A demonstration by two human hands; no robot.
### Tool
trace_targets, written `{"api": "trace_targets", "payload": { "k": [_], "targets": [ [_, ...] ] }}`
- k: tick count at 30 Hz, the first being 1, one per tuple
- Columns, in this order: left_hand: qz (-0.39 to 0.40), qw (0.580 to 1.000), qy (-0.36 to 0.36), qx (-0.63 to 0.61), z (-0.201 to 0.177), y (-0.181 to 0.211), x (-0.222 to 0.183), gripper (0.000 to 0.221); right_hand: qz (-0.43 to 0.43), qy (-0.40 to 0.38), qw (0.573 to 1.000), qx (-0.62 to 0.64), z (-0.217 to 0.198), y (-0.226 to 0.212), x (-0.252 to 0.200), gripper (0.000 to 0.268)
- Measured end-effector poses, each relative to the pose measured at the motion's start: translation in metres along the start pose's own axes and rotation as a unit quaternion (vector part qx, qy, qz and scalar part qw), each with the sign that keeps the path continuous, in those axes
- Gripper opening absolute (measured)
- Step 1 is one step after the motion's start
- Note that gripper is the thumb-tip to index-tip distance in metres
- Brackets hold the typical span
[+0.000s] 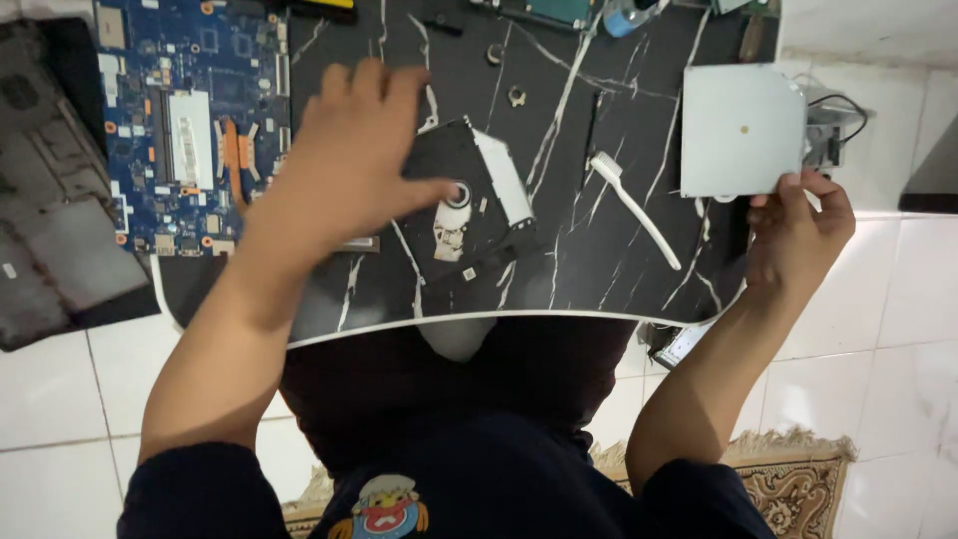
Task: Disassembling and cleaning a laptop optical drive using a brush and screwdriver
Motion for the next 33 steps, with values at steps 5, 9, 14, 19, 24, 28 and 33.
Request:
{"api": "trace_targets", "payload": {
  "k": [5, 9, 14, 19, 24, 28, 33],
  "targets": [
    [0.005, 0.995, 0.031, 0.100, 0.022, 0.014, -0.015, 0.141, -0.093, -0.016, 0.985, -0.141, 0.012, -0.019, -0.009, 0.010],
    [0.003, 0.994, 0.019, 0.107, 0.024, 0.010, -0.017, 0.144, -0.290, 0.026, 0.908, -0.301, 0.015, -0.049, -0.022, 0.027],
    [0.032, 0.994, 0.014, 0.100, 0.009, 0.003, -0.027, 0.138, -0.273, -0.123, 0.899, -0.319, 0.086, -0.108, -0.107, 0.031],
    [0.025, 0.991, 0.021, 0.132, 0.021, -0.003, -0.024, 0.137, -0.424, -0.382, 0.739, -0.358, 0.188, -0.112, -0.217, 0.090],
    [-0.016, 0.995, -0.100, -0.024, 0.030, -0.004, -0.016, 0.130, -0.226, -0.422, 0.782, -0.400, 0.210, -0.066, -0.217, 0.115],
    [-0.026, 0.994, -0.104, -0.021, 0.036, -0.013, -0.010, 0.121, -0.258, -0.408, 0.793, -0.373, 0.207, -0.065, -0.206, 0.121],
    [-0.037, 0.991, -0.086, -0.093, 0.012, -0.018, -0.003, 0.094, -0.298, -0.422, 0.774, -0.366, 0.209, -0.082, -0.194, 0.107]
  ]
}}
Point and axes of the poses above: each hand's wrist, its own x-axis towards the middle knuckle, its own z-axis out of the palm, y = z × x, the point moved 10 cm from there along x, towards the middle knuckle, and after that the axes turned 9 degrees about -x, right-handed, at the moved point
